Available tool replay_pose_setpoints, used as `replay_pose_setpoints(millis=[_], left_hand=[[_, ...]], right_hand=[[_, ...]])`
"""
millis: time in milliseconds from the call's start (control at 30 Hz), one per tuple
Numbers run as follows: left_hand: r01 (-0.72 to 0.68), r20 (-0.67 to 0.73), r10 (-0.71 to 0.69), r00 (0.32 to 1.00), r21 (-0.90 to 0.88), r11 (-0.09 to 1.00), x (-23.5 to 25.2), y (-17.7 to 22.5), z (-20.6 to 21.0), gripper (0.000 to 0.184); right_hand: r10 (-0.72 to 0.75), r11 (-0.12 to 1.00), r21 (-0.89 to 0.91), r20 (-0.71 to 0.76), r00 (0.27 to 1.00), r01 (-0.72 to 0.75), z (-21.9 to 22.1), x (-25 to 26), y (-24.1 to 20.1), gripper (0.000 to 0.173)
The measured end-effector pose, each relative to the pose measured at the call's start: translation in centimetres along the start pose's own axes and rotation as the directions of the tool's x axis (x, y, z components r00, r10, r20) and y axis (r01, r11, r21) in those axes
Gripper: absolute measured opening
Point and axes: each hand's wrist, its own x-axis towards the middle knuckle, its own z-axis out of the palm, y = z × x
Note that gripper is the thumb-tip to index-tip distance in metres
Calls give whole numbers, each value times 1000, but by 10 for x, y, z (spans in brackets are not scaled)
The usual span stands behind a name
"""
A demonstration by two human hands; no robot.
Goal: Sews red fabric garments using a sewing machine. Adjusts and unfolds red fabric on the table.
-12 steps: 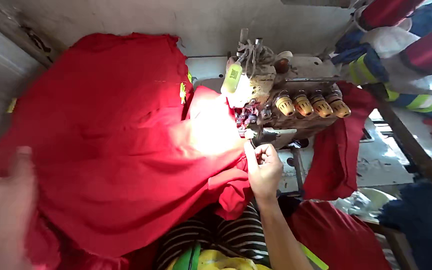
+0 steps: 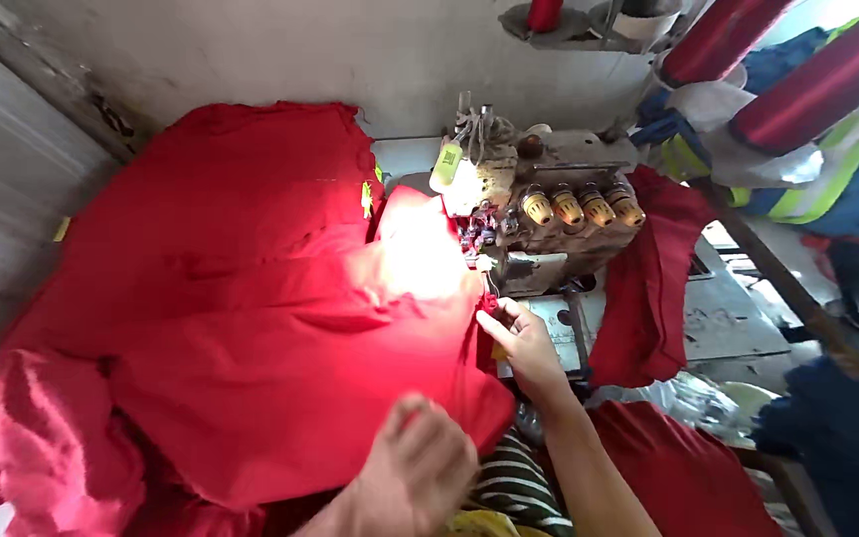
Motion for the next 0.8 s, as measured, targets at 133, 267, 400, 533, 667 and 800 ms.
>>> replay_pose_setpoints(millis=[133, 267, 400, 533, 667, 800], left_hand=[[252, 608, 124, 784, -495, 832, -33, 23, 0, 10], [908, 855, -341, 390, -418, -9, -67, -10, 24, 37], [495, 816, -578, -6, -500, -710, -57, -12, 30, 37], [127, 723, -690, -44, -681, -722, -23, 20, -5, 25], [348, 115, -852, 510, -934, 82, -36, 49, -34, 32], [261, 216, -900, 379, -958, -120, -32, 37, -30, 19]], right_hand=[[27, 999, -28, -28, 999, -28, 5, 1, -2, 10], [-145, 958, -256, -38, 989, 130, 4, 0, 4, 21], [-250, 902, -375, -56, 967, 212, 4, -3, 4, 28], [-268, 920, -323, -101, 958, 223, 3, -5, 1, 22], [-226, 952, -238, -118, 967, 193, 1, 0, -4, 15], [-348, 879, -386, -119, 930, 279, -2, 8, -5, 18]])
